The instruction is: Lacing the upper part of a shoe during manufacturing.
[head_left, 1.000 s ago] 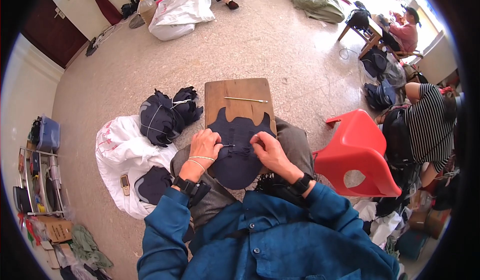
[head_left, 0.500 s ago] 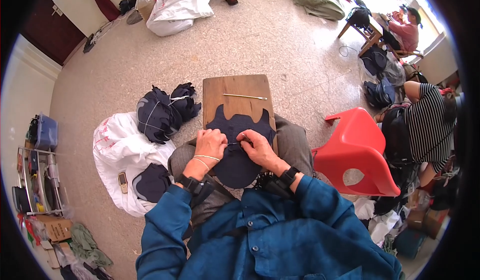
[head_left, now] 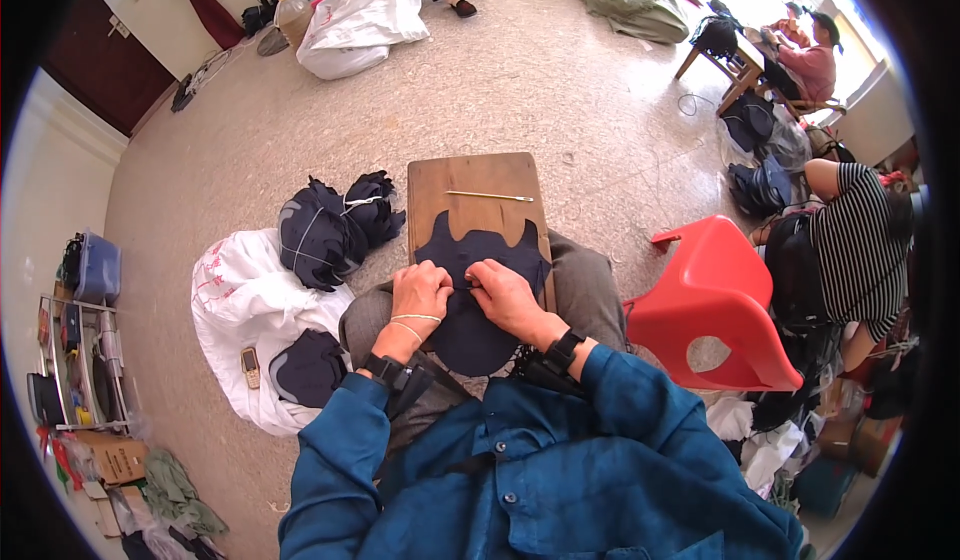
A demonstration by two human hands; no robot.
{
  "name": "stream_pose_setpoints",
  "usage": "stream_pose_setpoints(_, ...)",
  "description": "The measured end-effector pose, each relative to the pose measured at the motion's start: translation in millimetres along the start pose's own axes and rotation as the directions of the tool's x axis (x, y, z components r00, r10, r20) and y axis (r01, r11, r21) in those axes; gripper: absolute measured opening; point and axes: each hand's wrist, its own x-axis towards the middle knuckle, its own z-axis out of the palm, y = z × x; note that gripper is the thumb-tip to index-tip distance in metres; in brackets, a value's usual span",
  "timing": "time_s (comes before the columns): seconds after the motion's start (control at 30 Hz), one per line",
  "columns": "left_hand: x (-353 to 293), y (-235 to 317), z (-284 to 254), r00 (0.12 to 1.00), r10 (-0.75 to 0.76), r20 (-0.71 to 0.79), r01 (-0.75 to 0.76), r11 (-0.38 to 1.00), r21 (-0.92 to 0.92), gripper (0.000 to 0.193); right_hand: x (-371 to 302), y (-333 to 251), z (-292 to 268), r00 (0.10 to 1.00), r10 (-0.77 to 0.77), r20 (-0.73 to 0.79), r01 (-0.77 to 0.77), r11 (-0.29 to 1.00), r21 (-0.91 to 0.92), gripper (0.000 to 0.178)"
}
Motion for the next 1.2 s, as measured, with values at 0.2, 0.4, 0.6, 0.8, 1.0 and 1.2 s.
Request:
stream_pose_setpoints(0.2, 4.6, -2.9, -4.8, 0.995, -0.061, 0.081, 0.071, 0.989, -0.127, 0.008, 9.2, 2.7, -0.8, 0.980, 0.016, 0.197, 0.003, 0.996, -0.093, 0.017)
stream_pose_setpoints(0.4, 5.0, 0.9, -2.0, 0.998, -0.024, 0.053, 0.032, 0.990, -0.138, 0.008, 3.8, 19.2, -10.9, 0.977, -0.084, 0.196, 0.087, 0.996, -0.003, 0.016)
stream_pose_setpoints(0.6, 2.8, 2.1, 7.4, 0.997, -0.068, 0.028, 0.070, 0.992, -0.108, 0.008, 0.0, 11.6, -13.4, 0.981, -0.029, 0.191, 0.044, 0.996, -0.076, 0.011)
stream_pose_setpoints(0.8, 1.4, 2.8, 9.3, 0.998, -0.067, 0.010, 0.068, 0.990, -0.122, 0.009, 3.9, 3.2, -11.9, 0.988, -0.004, 0.151, 0.025, 0.990, -0.140, 0.009)
stream_pose_setpoints(1.0, 3.1, -4.1, -1.3, 0.987, -0.070, 0.144, 0.103, 0.966, -0.237, 0.017, 18.9, -2.7, -16.5, 0.968, 0.081, 0.235, -0.036, 0.981, -0.189, 0.012)
stream_pose_setpoints(1.2, 1.6, -5.2, -4.2, 0.988, -0.052, 0.146, 0.083, 0.972, -0.219, 0.012, 10.6, -2.8, -67.8, 0.979, 0.166, 0.115, -0.135, 0.961, -0.242, 0.013)
